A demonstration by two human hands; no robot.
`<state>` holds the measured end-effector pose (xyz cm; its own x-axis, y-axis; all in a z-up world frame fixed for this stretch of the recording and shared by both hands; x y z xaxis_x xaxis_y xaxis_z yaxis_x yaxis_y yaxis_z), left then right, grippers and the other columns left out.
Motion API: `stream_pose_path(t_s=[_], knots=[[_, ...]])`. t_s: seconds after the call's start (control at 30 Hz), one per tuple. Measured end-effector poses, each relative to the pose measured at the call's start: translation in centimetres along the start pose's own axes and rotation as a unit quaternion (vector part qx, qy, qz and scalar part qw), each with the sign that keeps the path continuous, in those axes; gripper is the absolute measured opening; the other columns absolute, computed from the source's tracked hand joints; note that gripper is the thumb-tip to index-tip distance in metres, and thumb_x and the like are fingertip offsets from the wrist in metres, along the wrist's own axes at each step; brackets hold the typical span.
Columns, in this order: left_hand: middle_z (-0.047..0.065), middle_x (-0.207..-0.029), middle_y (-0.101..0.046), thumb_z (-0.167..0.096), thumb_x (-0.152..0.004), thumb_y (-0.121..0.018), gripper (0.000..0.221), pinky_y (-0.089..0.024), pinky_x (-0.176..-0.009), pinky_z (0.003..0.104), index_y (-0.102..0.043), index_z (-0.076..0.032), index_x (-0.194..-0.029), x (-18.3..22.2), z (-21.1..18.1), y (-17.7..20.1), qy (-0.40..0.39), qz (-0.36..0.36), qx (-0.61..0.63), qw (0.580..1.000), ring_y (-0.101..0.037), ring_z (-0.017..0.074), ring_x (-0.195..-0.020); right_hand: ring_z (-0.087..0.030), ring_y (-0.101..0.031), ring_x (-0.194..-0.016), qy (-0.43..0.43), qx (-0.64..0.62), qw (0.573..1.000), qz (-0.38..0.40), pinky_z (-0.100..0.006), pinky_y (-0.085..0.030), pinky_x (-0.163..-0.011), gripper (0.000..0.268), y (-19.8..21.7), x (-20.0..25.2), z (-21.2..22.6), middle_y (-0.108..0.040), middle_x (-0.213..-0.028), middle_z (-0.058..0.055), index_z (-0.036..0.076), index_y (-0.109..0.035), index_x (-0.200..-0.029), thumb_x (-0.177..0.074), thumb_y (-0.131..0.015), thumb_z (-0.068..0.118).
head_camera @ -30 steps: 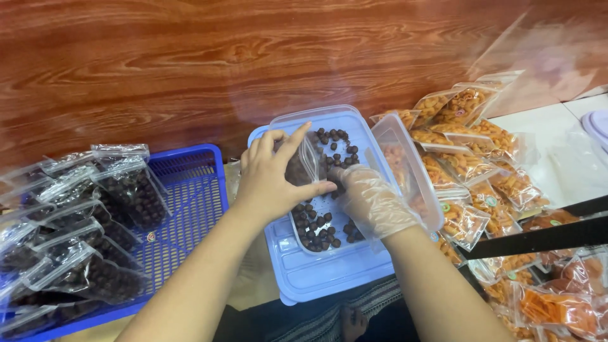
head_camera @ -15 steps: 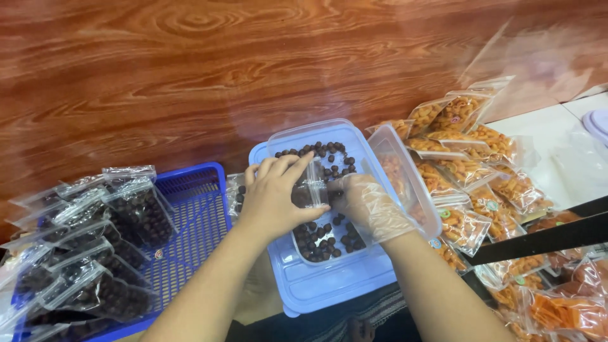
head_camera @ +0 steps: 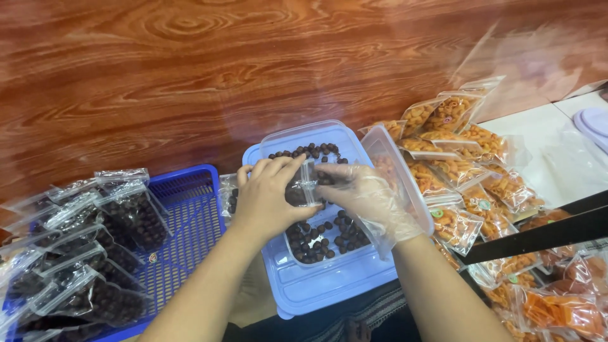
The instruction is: Manually packing chocolate balls from a large container into individual small plastic bags.
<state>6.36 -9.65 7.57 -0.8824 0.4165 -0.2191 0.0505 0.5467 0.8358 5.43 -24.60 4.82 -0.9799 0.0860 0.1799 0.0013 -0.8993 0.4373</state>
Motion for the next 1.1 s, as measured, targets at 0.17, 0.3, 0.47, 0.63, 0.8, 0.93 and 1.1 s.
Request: stream_pose_path(t_s=[0.17,0.3,0.47,0.63,0.8,0.93,1.1], knots=[[0.006,-0.129,-0.062,-0.049,-0.068,-0.085,0.088,-0.020,-0.105,0.057,-0.054,-0.017,-0.144,-0.2,0.1,-0.6,-0.005,-0.007,-0.035,0.999,-0.048,0.0256,-0.124,-0.017,-0.074,-0.107,0.017,0.068,0.997,-0.012,-0.033,-0.060,-0.093,0.044,0.6,-1.3,-1.5,-0.081,-0.109,-0.002,0.031,-0.078,-0.120,-0.078,-0.086,0.020],[0.007,-0.127,-0.062,-0.051,-0.070,-0.085,0.087,-0.019,-0.105,0.058,-0.055,-0.015,-0.143,-0.4,0.1,-0.8,-0.007,-0.013,-0.031,0.999,-0.048,0.0261,-0.123,-0.022,-0.072,-0.113,0.044,0.090,0.995,-0.009,-0.037,-0.059,-0.096,0.044,0.3,-1.1,-0.9,-0.079,-0.113,-0.004,0.029,-0.076,-0.125,-0.084,-0.079,0.013],[0.006,-0.126,-0.064,-0.047,-0.070,-0.085,0.082,-0.020,-0.105,0.057,-0.057,-0.014,-0.140,-0.2,0.2,-0.3,0.003,-0.018,-0.008,1.000,-0.049,0.0255,-0.121,-0.022,-0.071,-0.114,0.035,0.097,0.995,-0.005,-0.038,-0.058,-0.099,0.042,0.6,0.0,-0.2,-0.078,-0.116,-0.002,0.032,-0.075,-0.127,-0.089,-0.075,0.015],[0.006,-0.123,-0.065,-0.047,-0.071,-0.086,0.079,-0.020,-0.104,0.056,-0.059,-0.013,-0.138,-0.1,0.6,0.0,0.011,-0.030,0.013,0.999,-0.050,0.0251,-0.119,-0.016,-0.068,-0.117,0.026,0.135,0.991,-0.009,-0.034,-0.057,-0.099,0.039,0.4,-0.7,-1.5,-0.077,-0.119,0.005,0.042,-0.073,-0.127,-0.093,-0.072,0.023],[0.006,-0.120,-0.068,-0.049,-0.071,-0.085,0.076,-0.025,-0.105,0.052,-0.062,-0.015,-0.134,0.2,0.9,0.6,0.015,-0.074,0.079,0.994,-0.054,0.0252,-0.117,-0.023,-0.072,-0.110,0.144,0.017,0.988,-0.044,-0.040,-0.061,-0.091,0.036,0.7,-1.0,0.3,-0.078,-0.112,-0.011,0.020,-0.076,-0.125,-0.090,-0.075,0.011],[0.006,-0.120,-0.068,-0.050,-0.072,-0.085,0.075,-0.026,-0.105,0.049,-0.062,-0.014,-0.133,0.1,1.3,0.6,0.009,-0.091,0.091,0.992,-0.055,0.0244,-0.116,-0.022,-0.070,-0.111,0.173,-0.008,0.984,-0.047,-0.040,-0.060,-0.093,0.035,-0.1,-1.0,0.4,-0.078,-0.113,-0.011,0.019,-0.073,-0.130,-0.097,-0.065,0.011],[0.009,-0.129,-0.061,-0.037,-0.071,-0.087,0.086,-0.023,-0.111,0.054,-0.052,-0.012,-0.145,-0.2,1.3,0.3,-0.012,-0.084,0.138,0.987,-0.050,0.0301,-0.126,-0.023,-0.068,-0.116,0.250,-0.054,0.966,-0.044,-0.040,-0.058,-0.098,0.044,-0.1,-0.3,2.7,-0.076,-0.120,-0.012,0.015,-0.071,-0.130,-0.092,-0.068,-0.006]])
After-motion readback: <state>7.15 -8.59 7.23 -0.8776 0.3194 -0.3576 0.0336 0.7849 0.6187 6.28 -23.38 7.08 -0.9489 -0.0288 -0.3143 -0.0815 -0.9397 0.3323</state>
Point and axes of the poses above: each hand's wrist, its own x-axis away from the middle knuckle, its own y-axis out of the back of the hand, z = x × y, the point moved 10 cm from there along -x, towards the middle knuckle
